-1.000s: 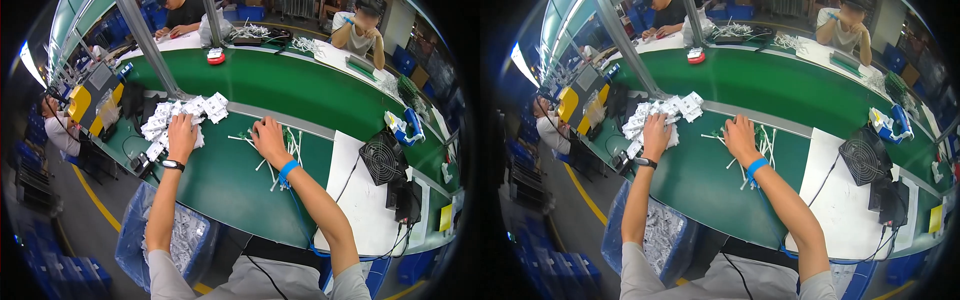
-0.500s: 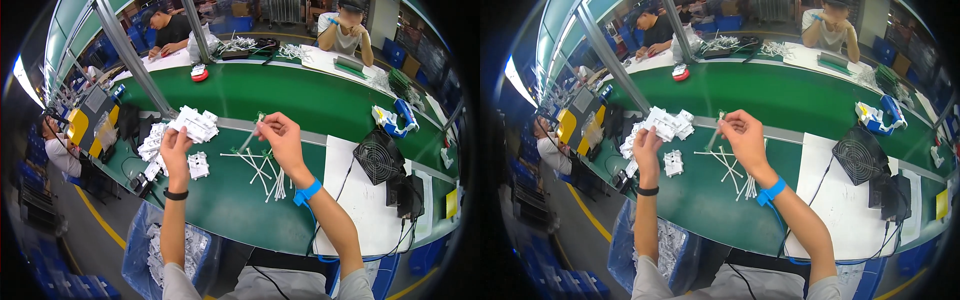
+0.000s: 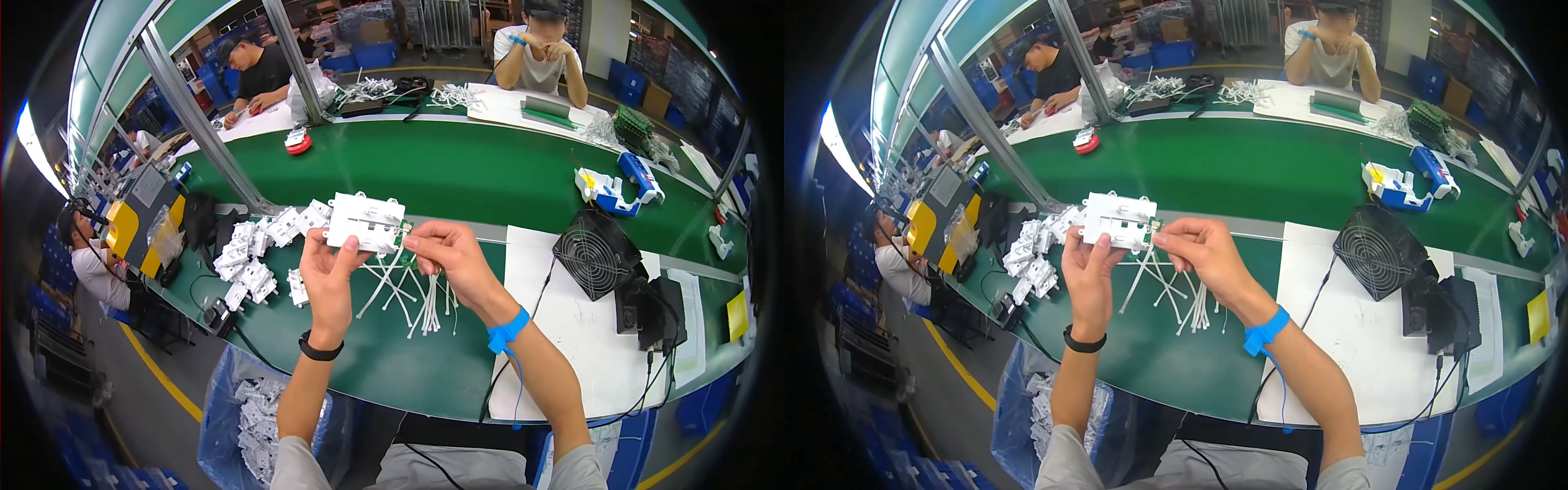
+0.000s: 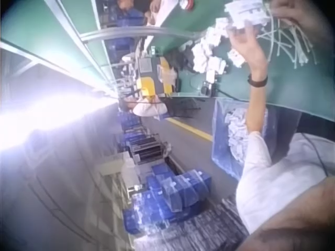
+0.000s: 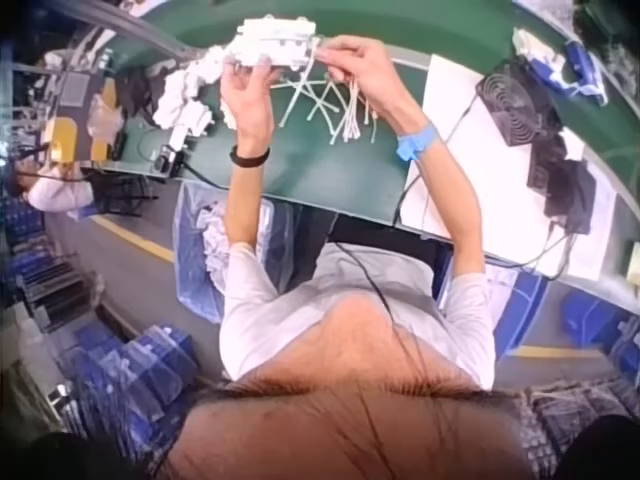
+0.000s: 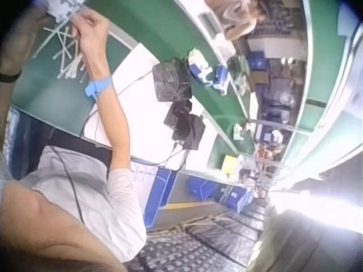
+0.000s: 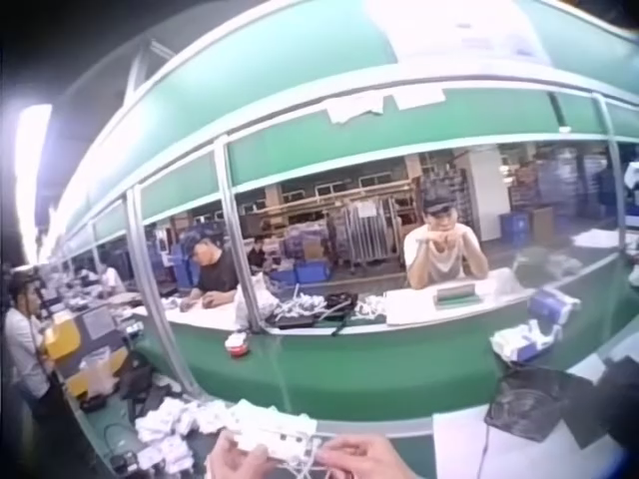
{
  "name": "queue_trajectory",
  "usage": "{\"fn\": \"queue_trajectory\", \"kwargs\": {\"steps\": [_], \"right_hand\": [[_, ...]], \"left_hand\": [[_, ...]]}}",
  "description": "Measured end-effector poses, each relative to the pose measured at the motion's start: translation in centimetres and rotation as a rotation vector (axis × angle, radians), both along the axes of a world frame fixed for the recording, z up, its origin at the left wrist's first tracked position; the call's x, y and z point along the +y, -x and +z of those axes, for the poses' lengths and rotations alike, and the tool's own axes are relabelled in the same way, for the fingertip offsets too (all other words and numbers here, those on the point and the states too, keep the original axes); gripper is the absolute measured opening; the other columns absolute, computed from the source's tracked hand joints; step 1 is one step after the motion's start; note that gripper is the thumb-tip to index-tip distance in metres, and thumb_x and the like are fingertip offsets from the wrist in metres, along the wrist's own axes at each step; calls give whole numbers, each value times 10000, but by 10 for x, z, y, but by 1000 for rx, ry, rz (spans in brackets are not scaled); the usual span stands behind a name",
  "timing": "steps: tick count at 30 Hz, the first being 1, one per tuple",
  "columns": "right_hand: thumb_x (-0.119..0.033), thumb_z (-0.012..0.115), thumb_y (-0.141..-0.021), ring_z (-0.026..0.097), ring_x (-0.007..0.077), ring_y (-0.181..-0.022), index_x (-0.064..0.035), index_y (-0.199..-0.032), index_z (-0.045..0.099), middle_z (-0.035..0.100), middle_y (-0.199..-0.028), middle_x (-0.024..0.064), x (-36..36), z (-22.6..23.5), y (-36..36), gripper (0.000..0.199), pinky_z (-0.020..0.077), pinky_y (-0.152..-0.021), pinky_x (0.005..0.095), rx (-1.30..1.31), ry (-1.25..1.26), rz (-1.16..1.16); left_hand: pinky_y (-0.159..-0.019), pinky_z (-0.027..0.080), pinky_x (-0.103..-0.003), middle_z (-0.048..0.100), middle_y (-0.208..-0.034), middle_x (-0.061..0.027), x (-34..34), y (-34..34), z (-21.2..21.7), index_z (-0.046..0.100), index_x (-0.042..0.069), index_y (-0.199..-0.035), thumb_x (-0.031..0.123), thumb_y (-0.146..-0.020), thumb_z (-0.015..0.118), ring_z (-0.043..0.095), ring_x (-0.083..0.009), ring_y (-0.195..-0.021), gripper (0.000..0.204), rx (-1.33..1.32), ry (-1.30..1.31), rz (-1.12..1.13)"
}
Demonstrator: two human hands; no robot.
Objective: Soldering components onto small circuit boards and assembling them into plastic housings on a production line.
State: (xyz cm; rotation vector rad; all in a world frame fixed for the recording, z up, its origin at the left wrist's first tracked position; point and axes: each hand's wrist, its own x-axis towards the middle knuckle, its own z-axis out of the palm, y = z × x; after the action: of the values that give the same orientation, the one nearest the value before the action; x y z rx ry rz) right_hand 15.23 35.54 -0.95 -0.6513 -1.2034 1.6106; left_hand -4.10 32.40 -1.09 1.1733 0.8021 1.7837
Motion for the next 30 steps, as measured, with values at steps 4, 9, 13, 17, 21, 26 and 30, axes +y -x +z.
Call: {"fn": "queue_trajectory", "kwargs": {"steps": [4,9,13,17,21,26,30], "right_hand": [[-99,734,-958,505,49,-578,16,-956,735,606,-685,-14,-4,-1,-14,116,370,-531,223,-33,-32,-2],[-95,736,-955,501,47,-575,22,-964,741,608,-691,-11,-11,2,-33,118,367,-529,223,-46,-99,-45],[-123,737,-954,480,45,-566,12,-952,739,599,-704,-19,-15,5,-47,135,400,-553,236,-52,-12,-44],[-159,734,-961,472,44,-590,-15,-904,711,553,-701,-40,-17,3,-54,157,450,-582,244,-48,2,-27],[-159,719,-968,607,72,-729,-23,-1006,702,658,-846,5,-17,-5,-59,143,553,-712,252,-108,-23,-103],[-102,684,-973,682,118,-884,30,-1135,681,723,-991,54,-11,-8,-83,210,561,-806,286,-157,-198,-135],[-83,681,-934,639,100,-805,24,-1141,686,701,-906,59,-28,10,-109,233,521,-692,250,-569,-449,-97]], "left_hand": [[-861,629,-355,667,-1108,-131,-3,-13,-6,499,-10,-1146,33,-1005,653,697,-188,-1020,214,84,-53,59],[-839,632,-351,662,-1096,-129,-6,-32,-5,492,-15,-1128,23,-999,660,700,-181,-1006,215,140,-104,77],[-861,635,-364,653,-1122,-136,-8,-46,-2,491,-13,-1120,28,-999,662,701,-197,-1012,214,98,-83,32],[-890,636,-381,650,-1138,-142,-11,-57,-2,494,-12,-1127,33,-997,664,697,-220,-1044,218,51,-72,-6],[-913,630,-394,652,-1177,-157,-12,-63,-5,499,-10,-1138,25,-992,663,690,-228,-1080,222,50,-11,-60],[-1003,570,-407,617,-1299,-194,-10,-63,-12,428,-21,-1346,8,-972,672,641,-255,-1188,448,97,193,-282],[-969,521,-336,602,-1351,-141,-2,-59,-9,404,19,-1511,115,-893,797,618,-211,-1176,739,578,13,-237]]}}
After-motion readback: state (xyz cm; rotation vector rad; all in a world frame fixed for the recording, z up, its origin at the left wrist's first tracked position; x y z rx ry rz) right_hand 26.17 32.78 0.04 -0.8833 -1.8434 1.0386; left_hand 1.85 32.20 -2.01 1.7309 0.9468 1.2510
